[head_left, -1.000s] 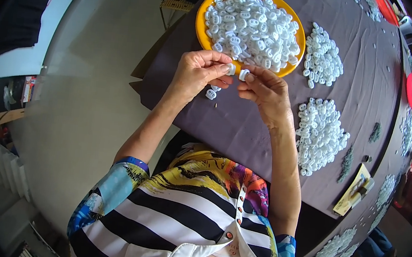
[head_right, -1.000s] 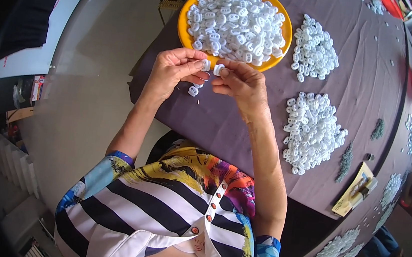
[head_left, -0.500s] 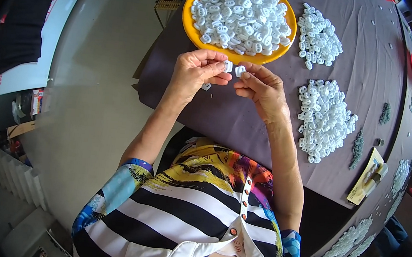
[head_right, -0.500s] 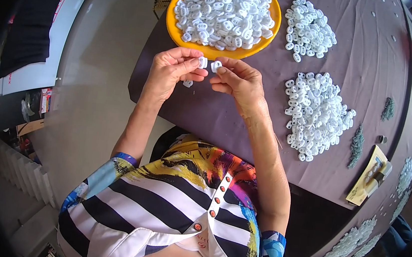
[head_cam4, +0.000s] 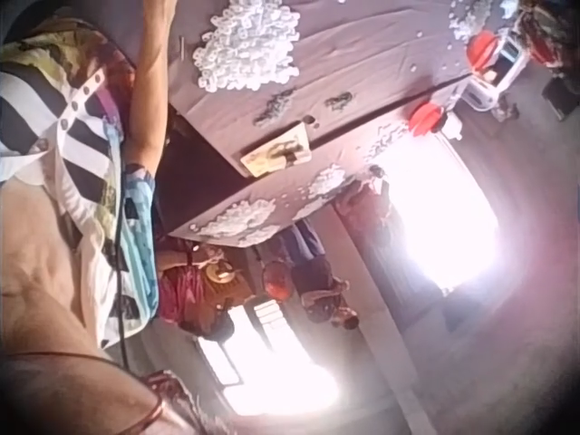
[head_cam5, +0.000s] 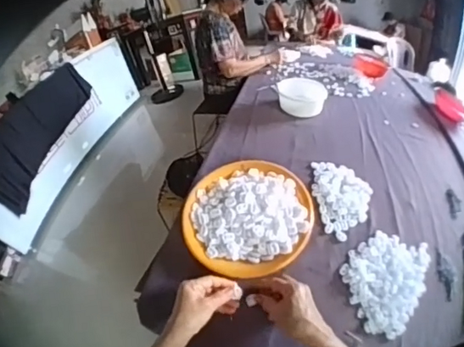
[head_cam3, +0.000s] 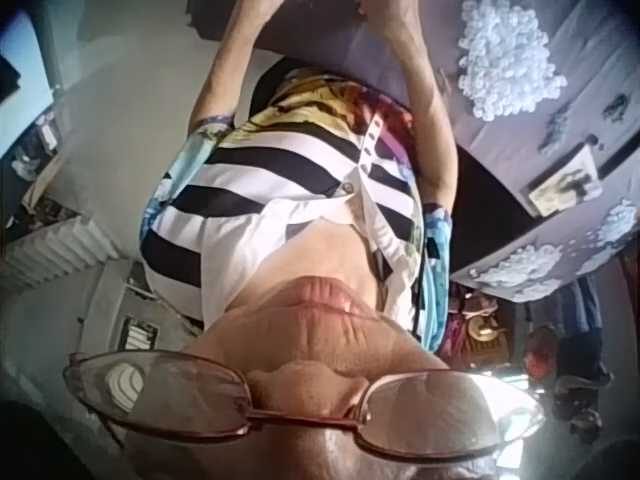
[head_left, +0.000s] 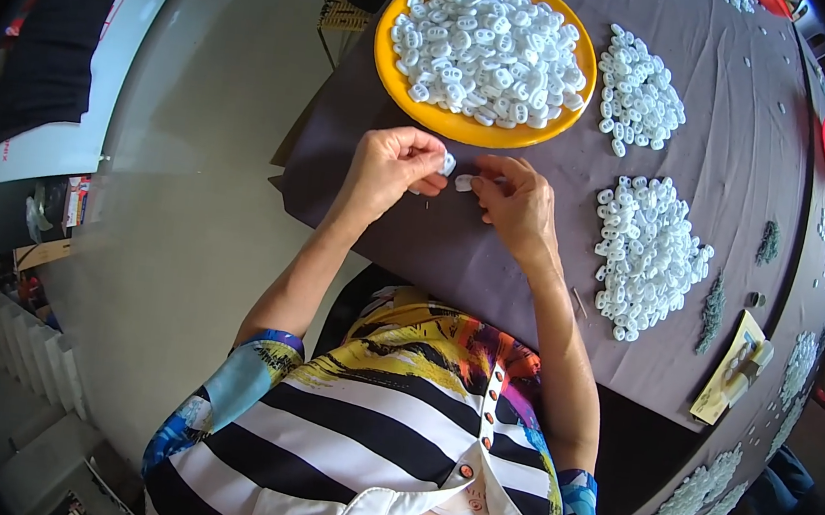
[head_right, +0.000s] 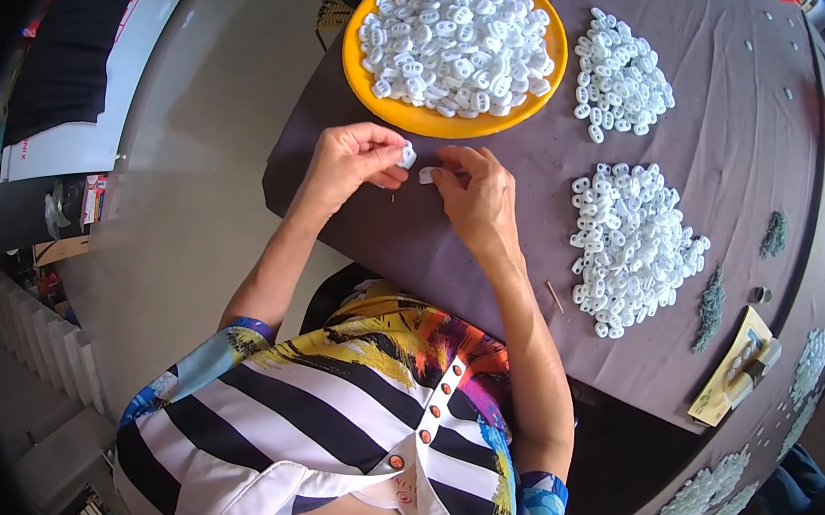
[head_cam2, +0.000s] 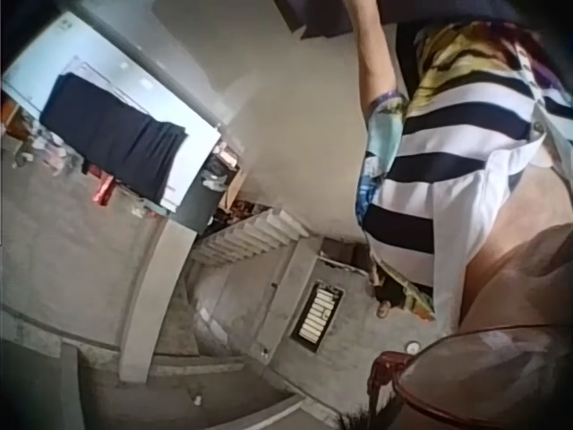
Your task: The person assembles plastic cord locks by hand, inserting internal parts and pressing the components together. The person then moves a plate of plastic pieces closer onto the table and fits additional cord lock components together.
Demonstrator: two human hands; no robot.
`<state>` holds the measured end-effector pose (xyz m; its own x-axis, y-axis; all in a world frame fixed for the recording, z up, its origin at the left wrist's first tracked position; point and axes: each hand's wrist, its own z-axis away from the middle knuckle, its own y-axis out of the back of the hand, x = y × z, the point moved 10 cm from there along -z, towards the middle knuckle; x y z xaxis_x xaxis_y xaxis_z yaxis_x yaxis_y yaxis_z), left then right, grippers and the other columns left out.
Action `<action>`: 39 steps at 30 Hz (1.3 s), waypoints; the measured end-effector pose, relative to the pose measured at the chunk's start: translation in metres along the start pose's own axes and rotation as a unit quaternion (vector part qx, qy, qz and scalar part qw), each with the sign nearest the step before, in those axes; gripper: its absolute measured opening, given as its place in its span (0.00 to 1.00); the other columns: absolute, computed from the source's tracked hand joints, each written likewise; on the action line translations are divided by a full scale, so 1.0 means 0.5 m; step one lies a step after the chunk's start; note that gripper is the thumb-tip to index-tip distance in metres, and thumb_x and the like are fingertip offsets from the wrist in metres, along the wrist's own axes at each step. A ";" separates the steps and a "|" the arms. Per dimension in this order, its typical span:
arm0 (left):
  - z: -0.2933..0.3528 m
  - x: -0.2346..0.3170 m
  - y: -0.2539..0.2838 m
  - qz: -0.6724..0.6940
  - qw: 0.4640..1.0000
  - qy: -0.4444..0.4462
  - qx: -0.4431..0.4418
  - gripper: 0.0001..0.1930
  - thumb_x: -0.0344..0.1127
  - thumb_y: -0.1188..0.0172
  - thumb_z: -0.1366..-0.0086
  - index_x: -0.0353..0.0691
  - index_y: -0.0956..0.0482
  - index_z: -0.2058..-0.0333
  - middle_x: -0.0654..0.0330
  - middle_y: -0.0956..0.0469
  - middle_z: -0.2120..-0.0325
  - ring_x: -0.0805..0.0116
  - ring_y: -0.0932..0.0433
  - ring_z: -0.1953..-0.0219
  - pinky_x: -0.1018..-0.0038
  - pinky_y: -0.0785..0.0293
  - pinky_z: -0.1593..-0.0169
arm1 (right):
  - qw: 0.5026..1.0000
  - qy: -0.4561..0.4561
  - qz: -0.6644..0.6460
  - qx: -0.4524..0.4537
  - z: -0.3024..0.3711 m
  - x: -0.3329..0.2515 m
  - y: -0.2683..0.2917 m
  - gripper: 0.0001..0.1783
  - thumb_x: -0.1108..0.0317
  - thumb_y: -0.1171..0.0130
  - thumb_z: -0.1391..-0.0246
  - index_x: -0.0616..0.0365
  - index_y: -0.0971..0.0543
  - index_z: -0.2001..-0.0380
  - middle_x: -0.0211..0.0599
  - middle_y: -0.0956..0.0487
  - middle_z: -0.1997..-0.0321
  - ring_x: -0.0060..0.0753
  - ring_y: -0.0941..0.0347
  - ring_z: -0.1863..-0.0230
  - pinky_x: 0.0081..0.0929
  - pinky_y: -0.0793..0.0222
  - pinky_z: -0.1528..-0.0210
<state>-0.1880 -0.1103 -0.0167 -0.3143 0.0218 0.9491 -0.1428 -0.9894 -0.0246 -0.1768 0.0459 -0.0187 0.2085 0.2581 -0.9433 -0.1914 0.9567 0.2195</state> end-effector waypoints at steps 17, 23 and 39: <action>-0.062 0.163 -0.008 -0.423 0.860 -0.230 0.168 0.14 0.32 0.36 0.50 0.41 0.22 0.63 0.56 0.24 0.72 0.57 0.22 0.73 0.67 0.26 0.68 | 0.980 0.141 0.076 0.119 0.013 -0.080 0.046 0.07 0.77 0.42 0.53 0.63 0.22 0.68 0.30 0.23 0.77 0.14 0.32 0.78 0.16 0.35 0.73; -0.053 0.166 -0.007 -0.413 0.850 -0.267 0.189 0.14 0.33 0.34 0.52 0.43 0.20 0.64 0.61 0.24 0.75 0.63 0.22 0.75 0.71 0.27 0.70 | 0.986 0.125 0.060 0.097 0.009 -0.066 0.040 0.06 0.77 0.42 0.52 0.63 0.22 0.68 0.29 0.24 0.77 0.14 0.32 0.78 0.16 0.35 0.73; -0.043 0.169 -0.031 -0.454 0.830 -0.265 0.185 0.06 0.33 0.34 0.51 0.43 0.22 0.74 0.63 0.24 0.75 0.66 0.22 0.75 0.73 0.27 0.72 | 0.985 0.127 0.075 0.087 0.010 -0.062 0.038 0.06 0.77 0.43 0.52 0.63 0.22 0.68 0.29 0.24 0.77 0.15 0.32 0.78 0.16 0.34 0.73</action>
<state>-0.2328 -0.0900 0.0571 0.2359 0.8138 0.5311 0.2339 -0.5780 0.7818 -0.1820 0.0567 0.0158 -0.0600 0.3778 -0.9240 -0.0295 0.9245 0.3799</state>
